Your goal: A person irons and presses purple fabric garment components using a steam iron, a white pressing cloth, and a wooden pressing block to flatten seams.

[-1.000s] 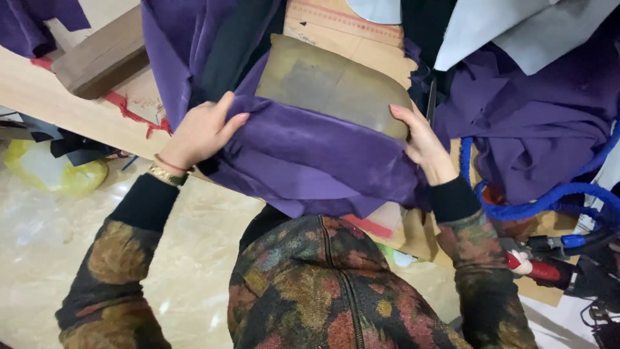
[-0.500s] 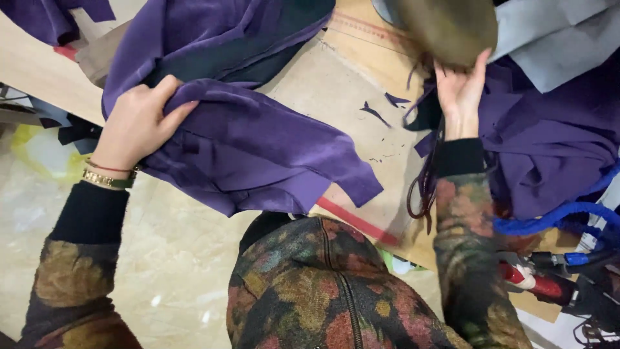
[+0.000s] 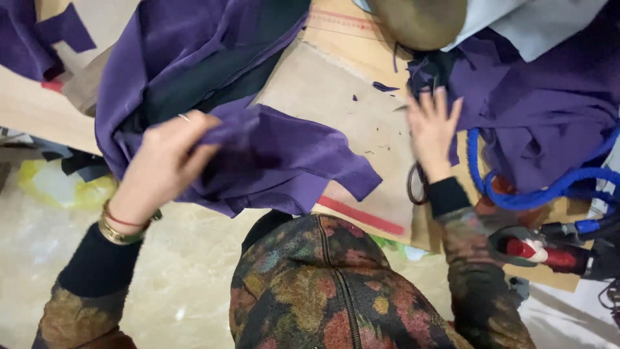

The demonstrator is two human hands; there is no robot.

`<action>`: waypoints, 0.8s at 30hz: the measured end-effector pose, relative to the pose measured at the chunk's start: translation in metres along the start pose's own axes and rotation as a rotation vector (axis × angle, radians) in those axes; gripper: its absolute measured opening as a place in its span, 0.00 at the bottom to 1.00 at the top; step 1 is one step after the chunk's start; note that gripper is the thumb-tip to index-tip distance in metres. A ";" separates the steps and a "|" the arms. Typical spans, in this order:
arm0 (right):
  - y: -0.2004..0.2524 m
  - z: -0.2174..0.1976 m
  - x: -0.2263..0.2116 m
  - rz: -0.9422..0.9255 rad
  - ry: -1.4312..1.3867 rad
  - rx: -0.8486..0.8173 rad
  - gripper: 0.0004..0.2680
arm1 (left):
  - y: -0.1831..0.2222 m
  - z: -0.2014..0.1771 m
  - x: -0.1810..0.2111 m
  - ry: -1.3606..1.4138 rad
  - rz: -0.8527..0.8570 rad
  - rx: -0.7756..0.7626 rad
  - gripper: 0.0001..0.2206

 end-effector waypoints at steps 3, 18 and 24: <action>0.009 0.003 0.058 0.072 0.075 -0.022 0.13 | -0.014 -0.004 0.039 0.088 0.185 -0.022 0.08; -0.054 -0.057 -0.204 -0.017 -1.147 -0.404 0.36 | -0.022 -0.047 0.112 0.342 0.550 -0.308 0.10; 0.000 -0.093 -0.191 0.051 -1.082 -0.499 0.08 | -0.043 -0.065 0.044 0.373 0.229 -0.036 0.07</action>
Point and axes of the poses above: each hand's wrist, its own y-axis away from the middle knuckle, its own z-axis out of the palm, x = y × z, the point moved 6 cm from there along -y, towards the middle knuckle, and after that the axes turned 11 degrees about -y, right-handed, at the moved point
